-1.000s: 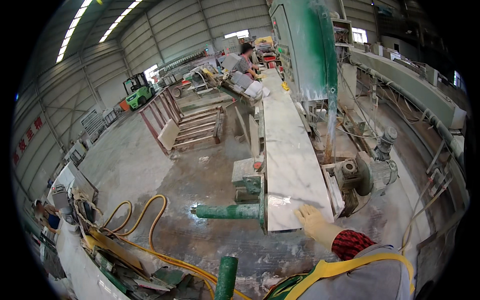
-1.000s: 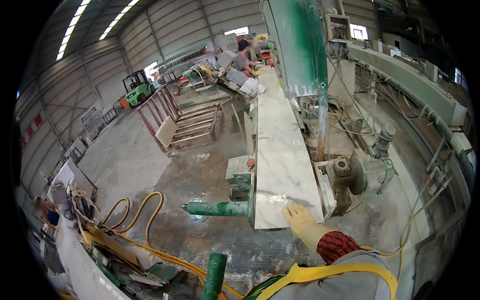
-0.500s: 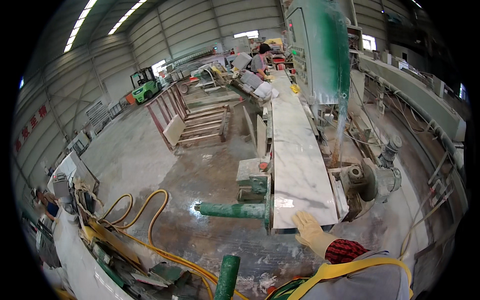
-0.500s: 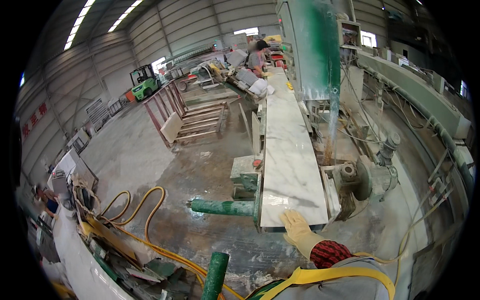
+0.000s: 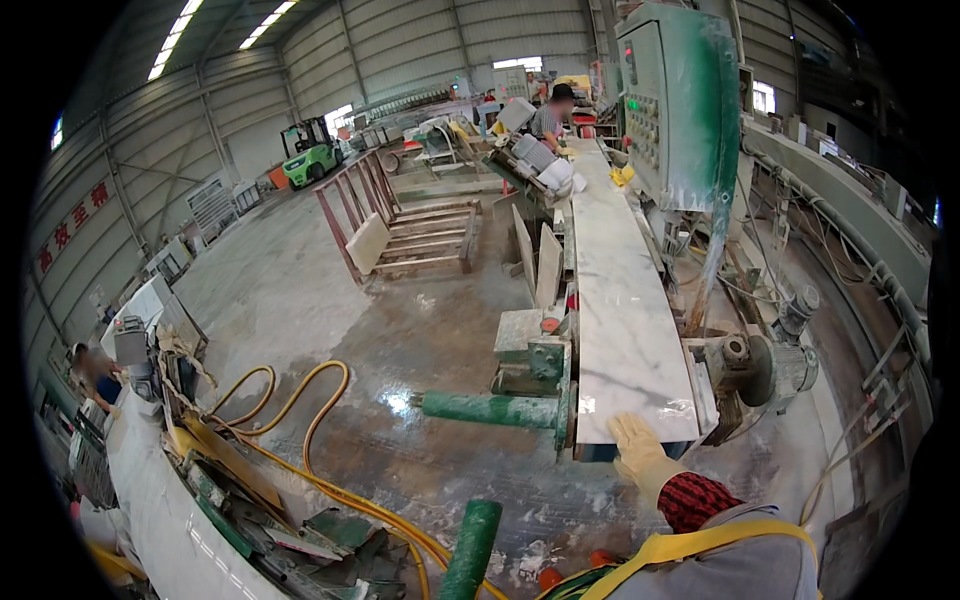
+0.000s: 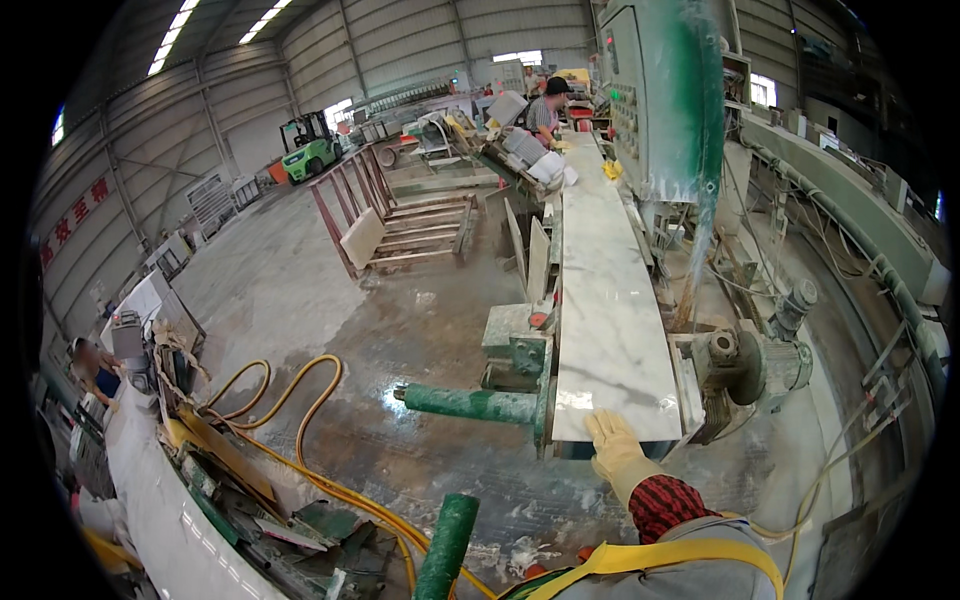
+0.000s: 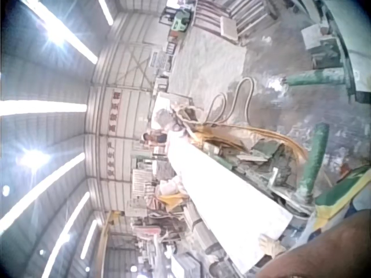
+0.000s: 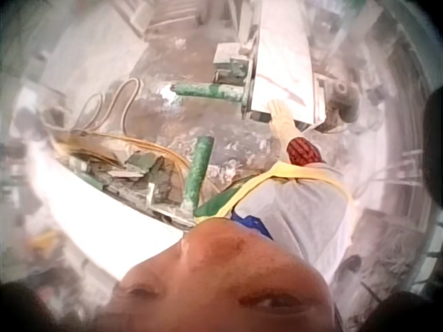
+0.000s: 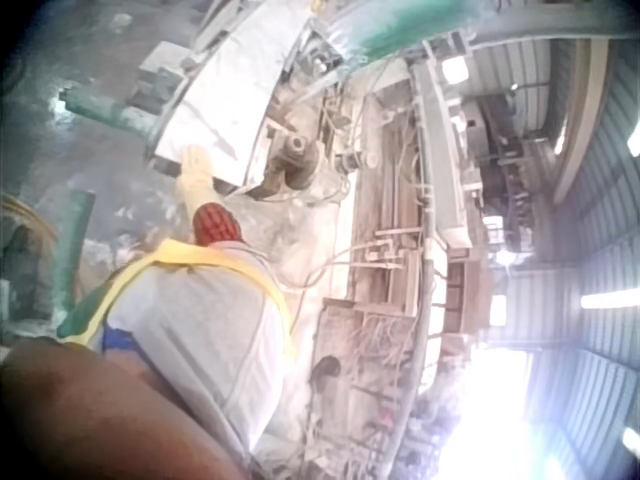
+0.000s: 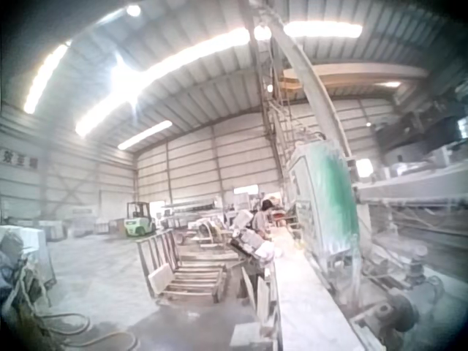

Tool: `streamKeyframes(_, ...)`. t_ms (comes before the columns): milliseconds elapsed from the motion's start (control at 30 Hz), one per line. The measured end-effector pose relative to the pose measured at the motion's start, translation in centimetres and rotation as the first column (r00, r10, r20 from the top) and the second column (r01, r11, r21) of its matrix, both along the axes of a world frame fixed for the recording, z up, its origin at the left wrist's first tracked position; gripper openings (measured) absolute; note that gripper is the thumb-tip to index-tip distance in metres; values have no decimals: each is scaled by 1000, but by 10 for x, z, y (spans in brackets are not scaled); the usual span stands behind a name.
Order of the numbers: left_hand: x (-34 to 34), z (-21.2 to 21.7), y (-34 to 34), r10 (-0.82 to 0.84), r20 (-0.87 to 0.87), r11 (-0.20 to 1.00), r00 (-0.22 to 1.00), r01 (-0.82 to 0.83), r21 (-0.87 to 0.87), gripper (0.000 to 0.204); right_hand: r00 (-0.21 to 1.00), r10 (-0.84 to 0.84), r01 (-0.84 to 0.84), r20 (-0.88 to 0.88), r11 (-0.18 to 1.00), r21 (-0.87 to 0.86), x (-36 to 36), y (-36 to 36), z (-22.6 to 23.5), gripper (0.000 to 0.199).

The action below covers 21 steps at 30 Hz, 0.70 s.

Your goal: The person repeatedly picks up large white rectangular slabs from a conveyor belt and places them onto a stack. The person handles the slabs one at a time, moving them from the machine to a growing pile.

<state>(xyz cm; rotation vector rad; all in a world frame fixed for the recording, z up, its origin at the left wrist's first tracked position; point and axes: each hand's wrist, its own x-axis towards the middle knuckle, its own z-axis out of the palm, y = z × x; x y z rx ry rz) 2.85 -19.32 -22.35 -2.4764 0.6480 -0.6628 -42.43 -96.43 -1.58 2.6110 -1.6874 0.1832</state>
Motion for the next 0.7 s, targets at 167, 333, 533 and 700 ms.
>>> streamKeyframes(167,2,-10,1,-7,-47,999,999,9,31,66,991,-109,111,77,994,-18,17,16,2,77)
streamKeyframes(333,5,2,10,5,-22,998,1000,-3,64,67,983,182,-182,7,983,-39,48,56,1,72)
streamKeyframes(533,23,15,5,-21,4,995,1000,20,95,69,941,316,-328,122,941,87,41,96,-20,70)
streamKeyframes(700,-20,93,-25,163,-161,960,973,-118,253,70,937,301,-324,176,939,117,13,121,-48,67)
